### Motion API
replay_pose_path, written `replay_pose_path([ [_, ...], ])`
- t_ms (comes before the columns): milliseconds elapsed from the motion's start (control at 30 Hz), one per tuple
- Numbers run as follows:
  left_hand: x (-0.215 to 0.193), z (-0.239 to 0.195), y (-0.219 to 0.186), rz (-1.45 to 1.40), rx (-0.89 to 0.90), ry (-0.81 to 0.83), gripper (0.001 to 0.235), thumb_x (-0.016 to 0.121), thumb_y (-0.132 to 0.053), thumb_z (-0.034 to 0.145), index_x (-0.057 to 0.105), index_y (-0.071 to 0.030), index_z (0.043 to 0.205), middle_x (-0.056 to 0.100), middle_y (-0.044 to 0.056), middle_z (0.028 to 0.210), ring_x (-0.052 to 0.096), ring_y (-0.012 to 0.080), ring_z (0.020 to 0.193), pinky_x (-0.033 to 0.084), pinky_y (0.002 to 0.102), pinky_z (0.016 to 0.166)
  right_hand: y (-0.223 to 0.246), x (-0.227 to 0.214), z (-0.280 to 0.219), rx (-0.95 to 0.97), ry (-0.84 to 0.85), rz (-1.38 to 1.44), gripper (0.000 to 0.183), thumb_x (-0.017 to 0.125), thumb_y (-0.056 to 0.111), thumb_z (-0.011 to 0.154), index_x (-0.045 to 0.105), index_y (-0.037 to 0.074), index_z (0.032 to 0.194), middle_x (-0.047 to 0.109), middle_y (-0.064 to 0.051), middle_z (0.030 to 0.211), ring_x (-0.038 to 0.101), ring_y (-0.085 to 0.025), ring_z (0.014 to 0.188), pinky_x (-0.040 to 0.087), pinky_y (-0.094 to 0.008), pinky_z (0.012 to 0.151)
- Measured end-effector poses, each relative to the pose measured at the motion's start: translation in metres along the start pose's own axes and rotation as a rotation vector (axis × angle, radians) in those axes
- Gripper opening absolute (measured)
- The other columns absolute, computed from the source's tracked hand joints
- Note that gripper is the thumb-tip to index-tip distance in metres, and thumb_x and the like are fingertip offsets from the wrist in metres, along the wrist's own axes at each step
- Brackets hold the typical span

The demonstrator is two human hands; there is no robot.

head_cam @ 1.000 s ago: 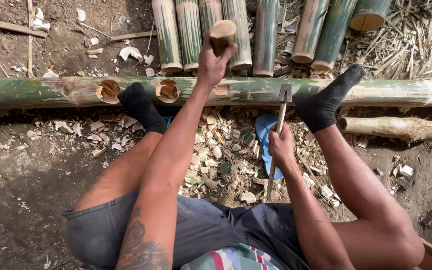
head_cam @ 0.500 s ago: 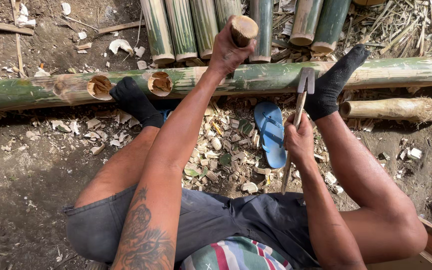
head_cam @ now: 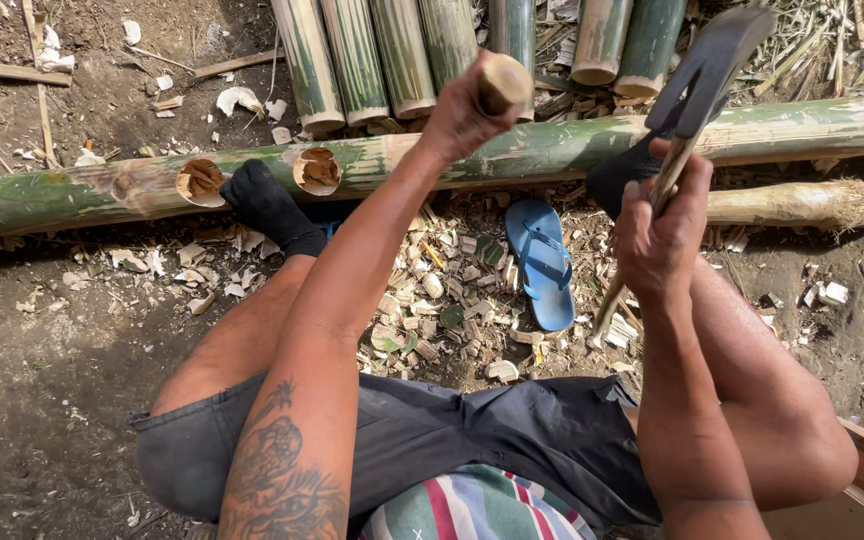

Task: The person sits on the ground and uses a hammer and chisel to carve circular holes into a large bamboo log. They repeatedly insert smaller bamboo segments into the holes to check fit, then continue chiseling to enlarge the openings.

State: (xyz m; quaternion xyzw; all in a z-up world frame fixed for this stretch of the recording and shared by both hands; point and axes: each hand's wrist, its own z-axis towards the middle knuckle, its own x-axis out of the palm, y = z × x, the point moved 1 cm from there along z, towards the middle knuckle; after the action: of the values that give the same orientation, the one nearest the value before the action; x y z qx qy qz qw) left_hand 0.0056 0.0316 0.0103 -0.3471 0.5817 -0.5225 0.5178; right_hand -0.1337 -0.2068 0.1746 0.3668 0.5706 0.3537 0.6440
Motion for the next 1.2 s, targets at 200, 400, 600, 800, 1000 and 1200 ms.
replay_pose_path([
  [200, 0.036, 0.01, -0.013, 0.012, 0.096, 0.234, 0.056, 0.09, -0.015, 0.073, 0.055, -0.02, 0.118, 0.075, 0.002, 0.113, 0.074, 0.0244, 0.11, 0.06, 0.044, 0.106, -0.044, 0.035, 0.01, 0.108, 0.308, -0.528, 0.018, 0.057, 0.002, 0.103, 0.044, 0.0, 0.115, 0.05, -0.006, 0.076, 0.053, -0.024, 0.062, 0.044, -0.037, 0.054],
  [400, 0.032, 0.014, -0.009, 0.057, 0.085, 0.291, 0.053, 0.092, -0.016, 0.078, 0.056, -0.017, 0.117, 0.075, 0.003, 0.108, 0.074, 0.0244, 0.105, 0.055, 0.044, 0.107, -0.074, -0.067, 0.014, -0.187, -0.056, -0.542, 0.013, 0.056, 0.001, 0.108, 0.052, 0.005, 0.119, 0.054, -0.013, 0.102, 0.059, -0.021, 0.078, 0.054, -0.03, 0.055],
  [600, 0.051, 0.02, -0.005, 0.157, -0.004, 0.377, 0.037, 0.082, -0.017, 0.088, 0.056, -0.019, 0.115, 0.072, 0.003, 0.103, 0.074, 0.019, 0.099, 0.061, 0.041, 0.099, -0.097, 0.023, 0.017, 0.128, 0.066, -0.382, 0.015, 0.053, 0.005, 0.101, 0.048, 0.005, 0.115, 0.056, -0.011, 0.086, 0.057, -0.023, 0.067, 0.049, -0.036, 0.051],
  [800, 0.048, 0.011, -0.006, 0.131, -0.124, 0.392, 0.051, 0.08, -0.008, 0.077, 0.055, -0.02, 0.119, 0.073, 0.003, 0.099, 0.075, 0.0204, 0.09, 0.066, 0.042, 0.085, -0.089, -0.014, 0.002, 0.071, 0.116, -0.219, 0.017, 0.053, 0.003, 0.1, 0.05, 0.004, 0.117, 0.052, -0.009, 0.091, 0.05, -0.017, 0.077, 0.045, -0.032, 0.057],
  [1000, 0.049, 0.028, -0.002, 0.118, 0.026, 0.35, 0.057, 0.082, -0.009, 0.077, 0.053, -0.019, 0.125, 0.076, 0.003, 0.107, 0.076, 0.0213, 0.098, 0.063, 0.04, 0.093, -0.093, -0.026, 0.018, 0.008, -0.056, -0.213, 0.02, 0.057, 0.006, 0.097, 0.05, 0.001, 0.115, 0.057, -0.018, 0.084, 0.057, -0.027, 0.074, 0.049, -0.04, 0.059],
  [1200, 0.044, 0.028, -0.014, 0.108, 0.003, 0.327, 0.072, 0.087, -0.008, 0.07, 0.054, -0.019, 0.133, 0.075, 0.007, 0.113, 0.072, 0.0262, 0.105, 0.056, 0.047, 0.095, -0.104, 0.045, 0.016, 0.256, 0.252, -0.444, 0.024, 0.06, 0.009, 0.094, 0.05, -0.001, 0.113, 0.063, -0.027, 0.077, 0.064, -0.037, 0.071, 0.053, -0.048, 0.061],
])
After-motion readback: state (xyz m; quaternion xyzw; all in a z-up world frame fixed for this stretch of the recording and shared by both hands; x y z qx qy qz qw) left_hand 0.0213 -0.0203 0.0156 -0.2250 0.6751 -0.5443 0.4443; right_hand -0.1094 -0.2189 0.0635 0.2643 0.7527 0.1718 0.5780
